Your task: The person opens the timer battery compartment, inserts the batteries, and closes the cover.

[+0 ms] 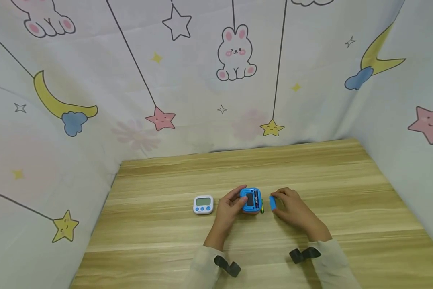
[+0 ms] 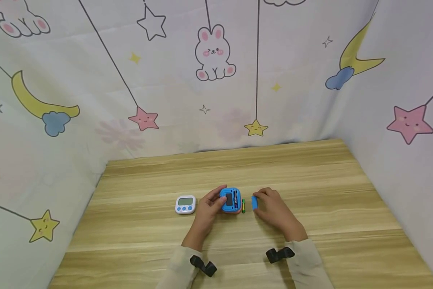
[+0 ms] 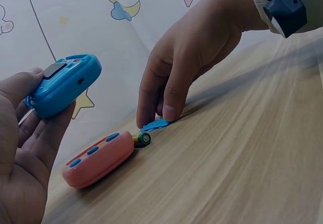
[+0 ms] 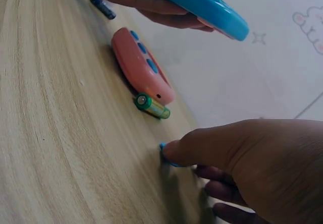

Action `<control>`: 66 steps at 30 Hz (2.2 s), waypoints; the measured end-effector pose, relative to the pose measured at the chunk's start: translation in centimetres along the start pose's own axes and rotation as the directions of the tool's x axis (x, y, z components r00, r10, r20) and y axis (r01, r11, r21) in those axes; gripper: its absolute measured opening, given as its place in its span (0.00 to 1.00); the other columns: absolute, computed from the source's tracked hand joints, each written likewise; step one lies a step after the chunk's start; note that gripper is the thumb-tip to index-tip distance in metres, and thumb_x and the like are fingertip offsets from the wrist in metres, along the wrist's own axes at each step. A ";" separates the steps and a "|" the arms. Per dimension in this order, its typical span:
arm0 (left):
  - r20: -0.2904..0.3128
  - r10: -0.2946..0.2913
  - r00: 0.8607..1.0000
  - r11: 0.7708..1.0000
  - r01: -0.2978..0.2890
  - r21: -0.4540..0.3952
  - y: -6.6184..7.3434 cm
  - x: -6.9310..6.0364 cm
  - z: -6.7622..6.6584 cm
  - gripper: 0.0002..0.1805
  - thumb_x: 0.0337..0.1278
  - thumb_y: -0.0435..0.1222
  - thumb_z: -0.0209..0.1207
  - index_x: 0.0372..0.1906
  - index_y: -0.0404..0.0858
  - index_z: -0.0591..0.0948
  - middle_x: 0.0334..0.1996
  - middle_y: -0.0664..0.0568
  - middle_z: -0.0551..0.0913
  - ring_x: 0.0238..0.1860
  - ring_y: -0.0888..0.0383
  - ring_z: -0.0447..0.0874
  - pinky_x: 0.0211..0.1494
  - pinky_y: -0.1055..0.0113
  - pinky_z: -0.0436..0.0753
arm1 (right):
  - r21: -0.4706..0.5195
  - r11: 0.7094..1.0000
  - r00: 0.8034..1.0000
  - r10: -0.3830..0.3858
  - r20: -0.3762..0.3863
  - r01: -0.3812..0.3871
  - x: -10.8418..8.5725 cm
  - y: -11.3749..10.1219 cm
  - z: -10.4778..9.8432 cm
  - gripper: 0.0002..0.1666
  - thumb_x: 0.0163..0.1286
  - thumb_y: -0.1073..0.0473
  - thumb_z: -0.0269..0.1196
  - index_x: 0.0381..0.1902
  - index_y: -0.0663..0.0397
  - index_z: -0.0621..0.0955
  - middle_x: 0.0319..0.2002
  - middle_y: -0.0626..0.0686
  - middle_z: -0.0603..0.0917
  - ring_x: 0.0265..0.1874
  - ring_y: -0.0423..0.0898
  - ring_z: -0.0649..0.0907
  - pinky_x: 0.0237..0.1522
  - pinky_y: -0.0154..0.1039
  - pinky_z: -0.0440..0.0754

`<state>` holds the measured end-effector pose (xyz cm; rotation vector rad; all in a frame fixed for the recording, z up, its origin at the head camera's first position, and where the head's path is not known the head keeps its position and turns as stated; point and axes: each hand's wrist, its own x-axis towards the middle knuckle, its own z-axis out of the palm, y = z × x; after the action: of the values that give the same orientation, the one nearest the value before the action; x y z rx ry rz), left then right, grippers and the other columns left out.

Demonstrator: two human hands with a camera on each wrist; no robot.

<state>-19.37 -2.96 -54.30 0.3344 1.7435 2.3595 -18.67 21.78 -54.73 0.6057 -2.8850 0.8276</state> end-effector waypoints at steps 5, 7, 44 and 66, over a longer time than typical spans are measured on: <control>0.002 -0.001 1.000 1.000 0.001 0.007 -0.1 -0.2 -0.1 0.24 0.64 0.33 0.61 0.64 0.33 0.75 0.49 0.46 0.81 0.51 0.56 0.82 0.50 0.66 0.83 | -0.010 1.000 0.999 -0.001 -0.033 0.001 -0.1 0.1 0.4 0.29 0.58 0.61 0.72 0.57 0.63 0.79 0.53 0.60 0.76 0.53 0.60 0.73 0.55 0.57 0.73; 0.003 -0.002 1.000 1.000 0.002 0.008 0.0 -0.2 -0.1 0.24 0.64 0.33 0.61 0.64 0.33 0.75 0.49 0.46 0.81 0.50 0.56 0.82 0.49 0.66 0.83 | -0.007 1.000 0.999 -0.001 -0.044 0.001 -0.1 0.1 0.5 0.28 0.57 0.61 0.72 0.55 0.63 0.79 0.52 0.60 0.77 0.53 0.60 0.73 0.55 0.57 0.73; -0.002 -0.002 1.000 1.000 0.002 0.014 -1.9 0.2 -0.5 0.23 0.64 0.35 0.62 0.64 0.37 0.76 0.49 0.45 0.80 0.51 0.54 0.82 0.49 0.65 0.83 | 0.231 0.965 0.992 0.129 0.008 -0.128 0.4 0.4 1.0 0.29 0.61 0.67 0.68 0.60 0.60 0.73 0.45 0.53 0.80 0.45 0.48 0.80 0.49 0.48 0.79; -0.001 -0.012 1.000 1.000 0.012 0.017 -2.4 0.4 -0.7 0.23 0.64 0.35 0.62 0.63 0.39 0.77 0.51 0.44 0.80 0.52 0.53 0.81 0.50 0.65 0.83 | 0.349 0.924 0.973 0.203 -0.108 -0.154 0.6 -0.8 0.9 0.12 0.67 0.64 0.64 0.48 0.53 0.79 0.40 0.49 0.83 0.40 0.44 0.82 0.44 0.39 0.83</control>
<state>-19.89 -2.83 -56.75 0.3244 1.7627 2.3383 -18.88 20.48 -54.96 0.2898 -2.7143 1.3535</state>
